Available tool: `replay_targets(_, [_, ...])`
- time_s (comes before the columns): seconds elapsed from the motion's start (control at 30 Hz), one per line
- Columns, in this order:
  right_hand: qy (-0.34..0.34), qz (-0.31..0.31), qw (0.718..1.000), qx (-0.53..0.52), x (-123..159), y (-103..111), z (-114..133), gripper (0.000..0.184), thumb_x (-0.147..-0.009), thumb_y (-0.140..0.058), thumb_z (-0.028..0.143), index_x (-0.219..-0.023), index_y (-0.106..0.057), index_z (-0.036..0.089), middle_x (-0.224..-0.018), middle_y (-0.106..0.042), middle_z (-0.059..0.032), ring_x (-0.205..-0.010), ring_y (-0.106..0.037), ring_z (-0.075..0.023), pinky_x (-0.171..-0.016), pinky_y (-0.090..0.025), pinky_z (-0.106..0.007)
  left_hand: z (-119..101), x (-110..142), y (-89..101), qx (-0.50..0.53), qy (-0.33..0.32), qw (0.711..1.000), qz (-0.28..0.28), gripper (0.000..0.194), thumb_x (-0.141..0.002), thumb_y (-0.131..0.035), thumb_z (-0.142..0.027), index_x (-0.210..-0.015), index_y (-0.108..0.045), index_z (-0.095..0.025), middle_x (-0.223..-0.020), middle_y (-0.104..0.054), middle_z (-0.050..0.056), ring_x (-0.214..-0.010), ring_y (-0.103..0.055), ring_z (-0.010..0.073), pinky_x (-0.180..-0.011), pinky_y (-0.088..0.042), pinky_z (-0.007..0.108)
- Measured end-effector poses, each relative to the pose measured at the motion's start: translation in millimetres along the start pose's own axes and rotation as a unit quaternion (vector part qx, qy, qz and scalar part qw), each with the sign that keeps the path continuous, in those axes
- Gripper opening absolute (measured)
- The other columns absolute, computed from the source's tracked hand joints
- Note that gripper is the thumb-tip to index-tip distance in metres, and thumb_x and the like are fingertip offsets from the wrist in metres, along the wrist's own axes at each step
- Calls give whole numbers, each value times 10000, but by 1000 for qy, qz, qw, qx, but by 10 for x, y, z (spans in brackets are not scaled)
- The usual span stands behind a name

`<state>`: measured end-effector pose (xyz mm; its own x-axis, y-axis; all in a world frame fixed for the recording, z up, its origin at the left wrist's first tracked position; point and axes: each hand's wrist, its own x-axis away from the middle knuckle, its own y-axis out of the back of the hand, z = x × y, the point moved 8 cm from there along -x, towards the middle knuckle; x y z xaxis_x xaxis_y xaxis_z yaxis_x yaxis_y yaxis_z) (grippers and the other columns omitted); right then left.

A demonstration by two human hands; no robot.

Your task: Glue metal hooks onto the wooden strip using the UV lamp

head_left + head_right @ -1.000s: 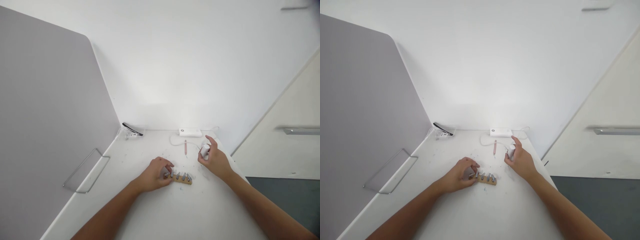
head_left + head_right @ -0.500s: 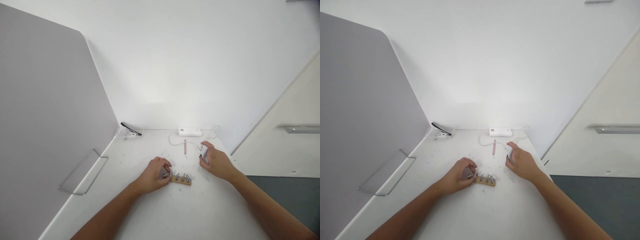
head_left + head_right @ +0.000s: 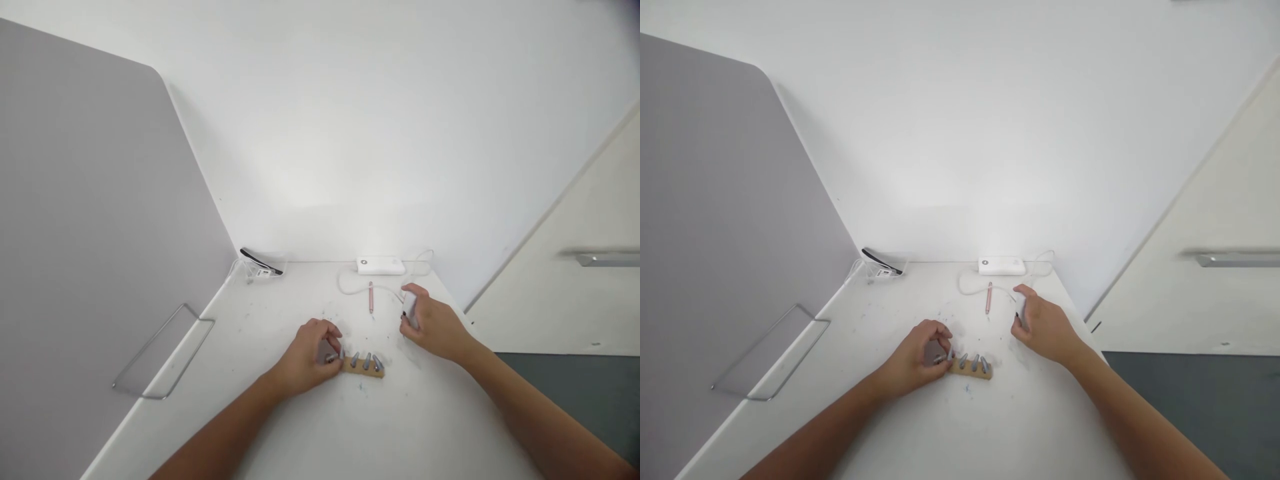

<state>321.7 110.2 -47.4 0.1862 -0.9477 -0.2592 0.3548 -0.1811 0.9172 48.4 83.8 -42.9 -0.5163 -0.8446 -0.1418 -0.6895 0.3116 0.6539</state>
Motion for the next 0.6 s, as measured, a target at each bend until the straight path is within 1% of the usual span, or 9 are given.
replay_targets(0.13, [2,3,1000,2,-3,4,16,581,-910,-500,316,-1445,-349,148,-631,-527,67,-501,-532,-178,-519,-330,-291,38,4,-11,27,10,1000,-9,381,-776,-706,-145,-1116,-565,-240,-1002,-735,25,-979,-680,233,-885,-536,366])
replay_targets(0.27, [-2,3,1000,-5,-7,15,21,580,-911,-503,320,-1445,-349,152,-630,-519,64,-535,-558,-191,-523,-341,-289,25,4,-5,34,13,999,-18,371,-773,-703,-135,-1099,-565,-244,-982,-735,19,-925,-685,219,-858,-542,358])
replay_targets(0.47, [-1,9,1000,-28,2,7,10,618,-916,-512,328,-1477,-313,160,-597,-475,85,-526,-541,-182,-520,-337,-278,26,13,-5,35,28,999,-4,349,-780,-707,-155,-1089,-575,-251,-996,-730,13,-976,-672,236,-869,-538,365])
replay_targets(0.6, [-3,20,999,-29,0,7,19,617,-928,-502,332,-1479,-309,135,-595,-467,83,-535,-544,-190,-525,-356,-289,48,24,-13,48,21,999,-14,387,-771,-708,-138,-1115,-573,-250,-1010,-725,21,-998,-663,237,-860,-541,357])
